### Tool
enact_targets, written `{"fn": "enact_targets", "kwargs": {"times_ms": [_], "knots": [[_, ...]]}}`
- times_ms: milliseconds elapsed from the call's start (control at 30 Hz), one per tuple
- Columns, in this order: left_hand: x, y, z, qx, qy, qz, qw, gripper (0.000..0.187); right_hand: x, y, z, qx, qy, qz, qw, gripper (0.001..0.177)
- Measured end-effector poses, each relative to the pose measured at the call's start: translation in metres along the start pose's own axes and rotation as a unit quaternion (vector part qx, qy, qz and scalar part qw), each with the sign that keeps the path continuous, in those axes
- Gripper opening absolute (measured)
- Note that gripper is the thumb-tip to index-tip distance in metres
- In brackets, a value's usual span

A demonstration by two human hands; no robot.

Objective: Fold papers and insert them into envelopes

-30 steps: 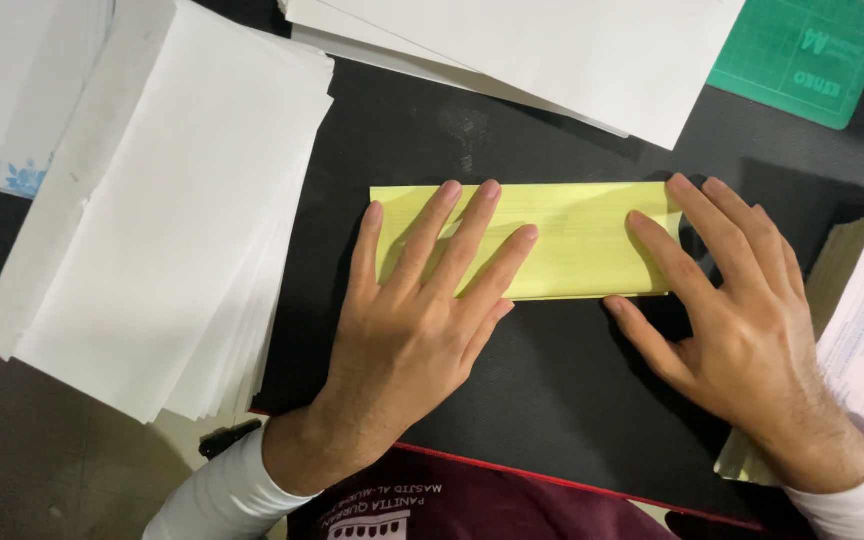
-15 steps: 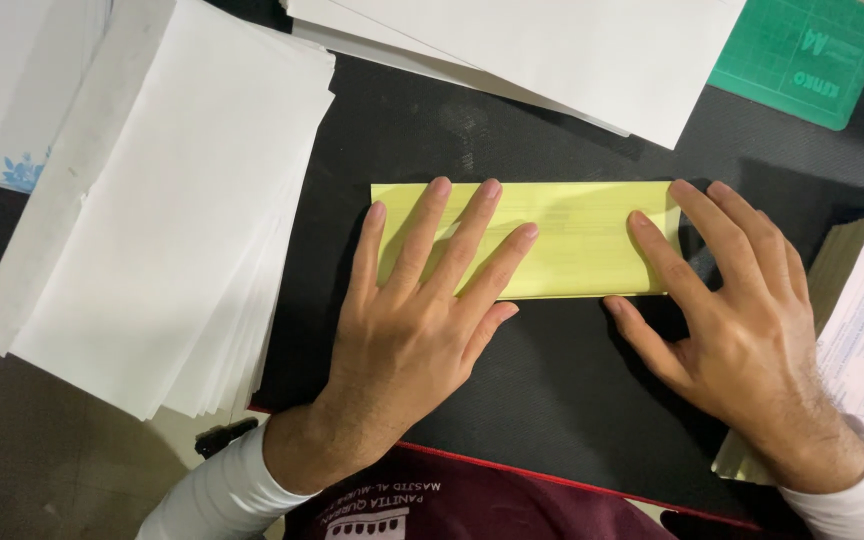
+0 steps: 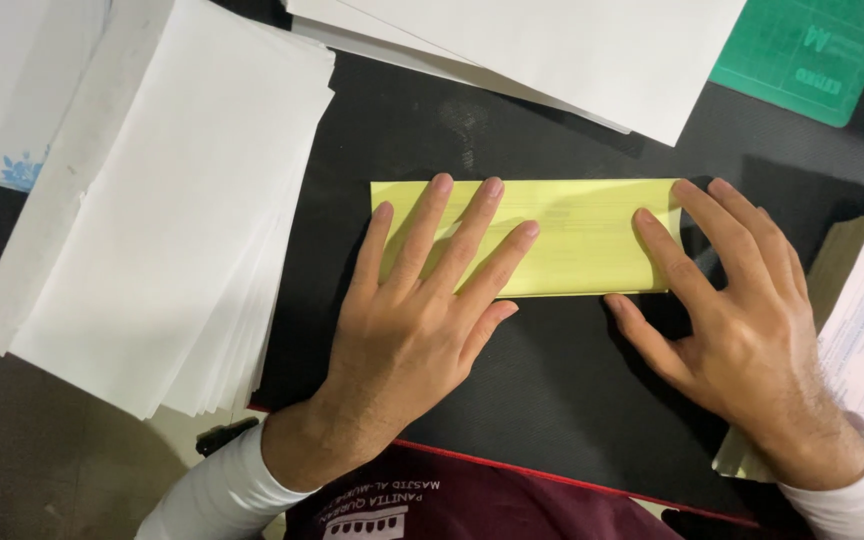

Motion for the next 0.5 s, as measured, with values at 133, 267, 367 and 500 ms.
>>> {"fn": "enact_targets", "kwargs": {"times_ms": [133, 267, 367, 500], "knots": [[-0.0009, -0.0006, -0.0016, 0.0, 0.009, -0.003, 1.0, 0.064, -0.0012, 0.002, 0.0012, -0.006, -0.017, -0.005, 1.0, 0.052], [-0.0012, -0.0007, -0.0031, -0.005, 0.025, -0.002, 1.0, 0.06, -0.0016, 0.0026, 0.0047, -0.017, -0.014, -0.016, 1.0, 0.049], [-0.0014, -0.0006, -0.0031, -0.006, 0.026, 0.0, 1.0, 0.06, -0.0016, 0.0025, 0.0063, -0.025, -0.013, -0.017, 0.999, 0.046], [-0.0012, 0.0, -0.0034, -0.007, 0.033, 0.007, 0.999, 0.059, -0.0025, 0.0029, 0.0061, -0.026, -0.017, -0.016, 0.999, 0.046]]}}
Point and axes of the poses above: each hand's wrist, its own y-axis away from the middle knuckle, its own z-axis out of the back of the hand, x = y × z, the point moved 6 cm from there along -y, towards the middle knuckle, and after that the axes turned 8 degrees about -z, right-handed, at the moved point
